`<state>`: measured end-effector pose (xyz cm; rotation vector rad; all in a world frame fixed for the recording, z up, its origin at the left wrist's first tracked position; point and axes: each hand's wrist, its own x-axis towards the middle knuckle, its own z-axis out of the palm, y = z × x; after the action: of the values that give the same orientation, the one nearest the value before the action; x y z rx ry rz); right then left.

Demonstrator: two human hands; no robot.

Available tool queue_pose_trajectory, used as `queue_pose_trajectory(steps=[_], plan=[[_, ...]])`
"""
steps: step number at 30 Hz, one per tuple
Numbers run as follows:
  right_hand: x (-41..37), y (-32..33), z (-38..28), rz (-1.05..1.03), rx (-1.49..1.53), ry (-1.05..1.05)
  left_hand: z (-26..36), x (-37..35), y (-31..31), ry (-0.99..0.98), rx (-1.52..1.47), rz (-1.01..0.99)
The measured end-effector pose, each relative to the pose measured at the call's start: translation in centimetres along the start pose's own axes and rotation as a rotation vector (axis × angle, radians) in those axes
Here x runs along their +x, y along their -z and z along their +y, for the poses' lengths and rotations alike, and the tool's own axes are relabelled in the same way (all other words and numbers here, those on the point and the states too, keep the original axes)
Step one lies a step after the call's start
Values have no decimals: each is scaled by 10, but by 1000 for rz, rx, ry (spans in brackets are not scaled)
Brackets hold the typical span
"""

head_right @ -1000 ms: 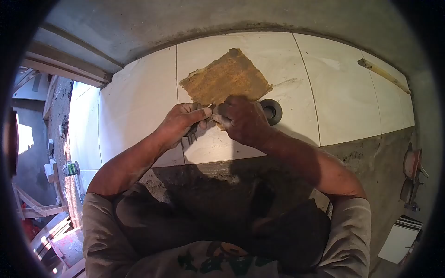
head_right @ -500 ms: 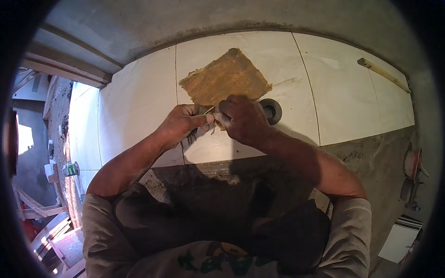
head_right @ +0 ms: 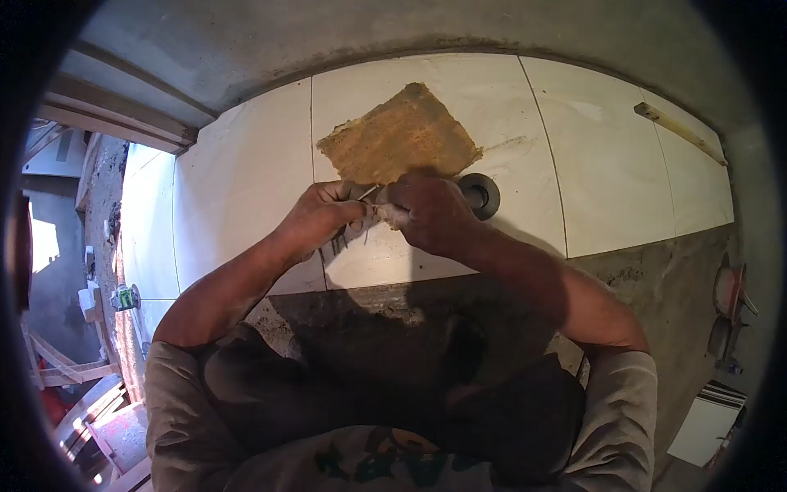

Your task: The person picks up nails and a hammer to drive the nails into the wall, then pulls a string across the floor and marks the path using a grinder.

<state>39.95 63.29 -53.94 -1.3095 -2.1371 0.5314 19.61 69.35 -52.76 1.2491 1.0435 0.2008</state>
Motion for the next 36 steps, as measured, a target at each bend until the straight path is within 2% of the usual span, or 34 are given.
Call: queue_pose_trajectory(steps=[1,4,11,13,16,23,25,27,31,34,36], plan=[[0,-2,1,29,134,-123,-1,1,1,0,0,0],[0,1,-2,0,198,-213,-8,5,5,-37,-108,14],[2,1,-2,7,296,-289,-8,3,7,-55,-145,21],[4,5,-5,-65,328,-378,-9,4,6,-72,-153,28],[3,2,-3,-77,382,-417,-5,2,3,-7,-194,85],[0,-5,4,-38,383,-333,-3,1,5,36,-215,52],[3,4,-3,-175,388,-468,-7,3,5,35,-234,44],[2,3,-3,-151,400,-456,-10,5,5,-30,-208,45],[3,5,-5,-132,421,-418,-3,1,3,-40,-264,50],[4,2,-7,-90,360,-370,3,-2,3,16,-179,61],[7,2,-9,-95,402,-378,-1,0,-1,-29,-251,79]])
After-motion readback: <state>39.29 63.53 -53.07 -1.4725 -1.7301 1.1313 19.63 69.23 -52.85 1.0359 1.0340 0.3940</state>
